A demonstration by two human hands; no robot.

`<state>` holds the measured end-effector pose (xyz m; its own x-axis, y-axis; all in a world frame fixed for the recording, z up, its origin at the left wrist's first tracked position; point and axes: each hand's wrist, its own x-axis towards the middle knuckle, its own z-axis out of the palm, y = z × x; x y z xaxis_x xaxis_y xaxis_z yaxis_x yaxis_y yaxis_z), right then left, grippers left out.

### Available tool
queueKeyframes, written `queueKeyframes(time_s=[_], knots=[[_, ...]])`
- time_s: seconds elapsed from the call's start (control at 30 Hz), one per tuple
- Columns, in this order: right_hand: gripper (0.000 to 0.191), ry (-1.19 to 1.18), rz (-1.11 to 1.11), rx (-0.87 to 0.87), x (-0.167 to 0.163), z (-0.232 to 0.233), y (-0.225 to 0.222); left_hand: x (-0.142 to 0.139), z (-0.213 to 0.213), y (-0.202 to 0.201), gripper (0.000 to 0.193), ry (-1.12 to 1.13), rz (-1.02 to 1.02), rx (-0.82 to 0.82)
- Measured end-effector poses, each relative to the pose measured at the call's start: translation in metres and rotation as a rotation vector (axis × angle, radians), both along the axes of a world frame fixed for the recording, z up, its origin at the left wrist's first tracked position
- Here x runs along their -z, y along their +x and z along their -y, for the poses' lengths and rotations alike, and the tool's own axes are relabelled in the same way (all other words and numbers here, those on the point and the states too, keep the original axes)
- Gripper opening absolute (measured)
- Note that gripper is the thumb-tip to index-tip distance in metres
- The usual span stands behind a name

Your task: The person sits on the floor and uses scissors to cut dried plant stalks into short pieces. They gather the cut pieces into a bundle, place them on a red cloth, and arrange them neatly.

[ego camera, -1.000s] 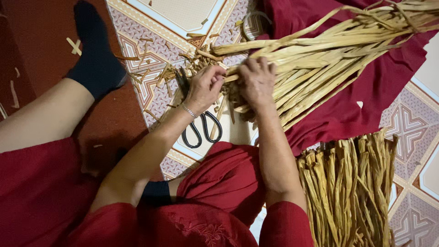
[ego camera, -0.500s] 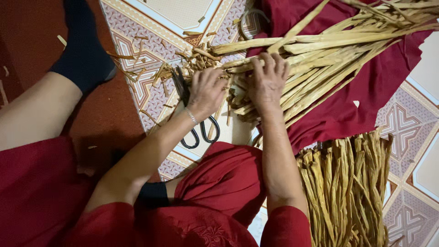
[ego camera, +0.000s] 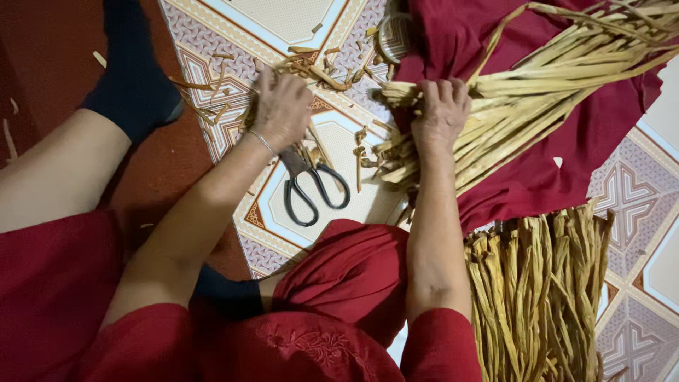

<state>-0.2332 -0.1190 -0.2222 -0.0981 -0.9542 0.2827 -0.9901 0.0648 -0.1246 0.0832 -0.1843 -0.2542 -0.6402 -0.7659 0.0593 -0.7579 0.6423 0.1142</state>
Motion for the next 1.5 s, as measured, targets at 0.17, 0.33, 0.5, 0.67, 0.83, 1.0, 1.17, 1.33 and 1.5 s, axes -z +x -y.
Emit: queueKeyframes(time_s=[0.17, 0.33, 0.5, 0.67, 0.83, 1.0, 1.17, 1.33, 1.5], knots=[[0.077, -0.169, -0.269, -0.038, -0.04, -0.036, 0.026, -0.019, -0.012, 0.027, 0.015, -0.142, -0.24, -0.067], [0.021, 0.23, 0.758, 0.113, -0.058, -0.081, 0.096, -0.047, -0.088, 0.031, 0.011, -0.119, -0.565, -0.067], [0.035, 0.288, 0.219, -0.322, -0.039, -0.11, 0.2, -0.082, -0.133, 0.04, 0.007, -0.003, -0.883, -0.213], [0.039, 0.483, 0.12, -0.275, -0.039, -0.11, 0.223, -0.115, -0.142, 0.081, 0.005, -0.012, -0.956, -0.199], [0.067, 0.474, 0.272, -0.137, -0.063, -0.141, 0.255, -0.132, -0.165, 0.136, 0.004, 0.026, -1.065, -0.235], [0.059, 0.226, 0.564, -0.082, -0.099, -0.175, 0.276, -0.134, -0.19, 0.169, 0.004, 0.204, -1.204, -0.278], [0.054, 0.217, 0.936, 0.069, -0.108, -0.227, 0.317, -0.15, -0.213, 0.165, 0.005, 0.127, -1.139, -0.248], [0.054, 0.257, 0.761, 0.0, -0.099, -0.268, 0.365, -0.169, -0.242, 0.141, 0.004, 0.058, -1.019, -0.084], [0.027, 0.545, 0.554, -0.135, -0.091, -0.253, 0.353, -0.164, -0.232, 0.086, 0.007, 0.239, -0.964, -0.011]])
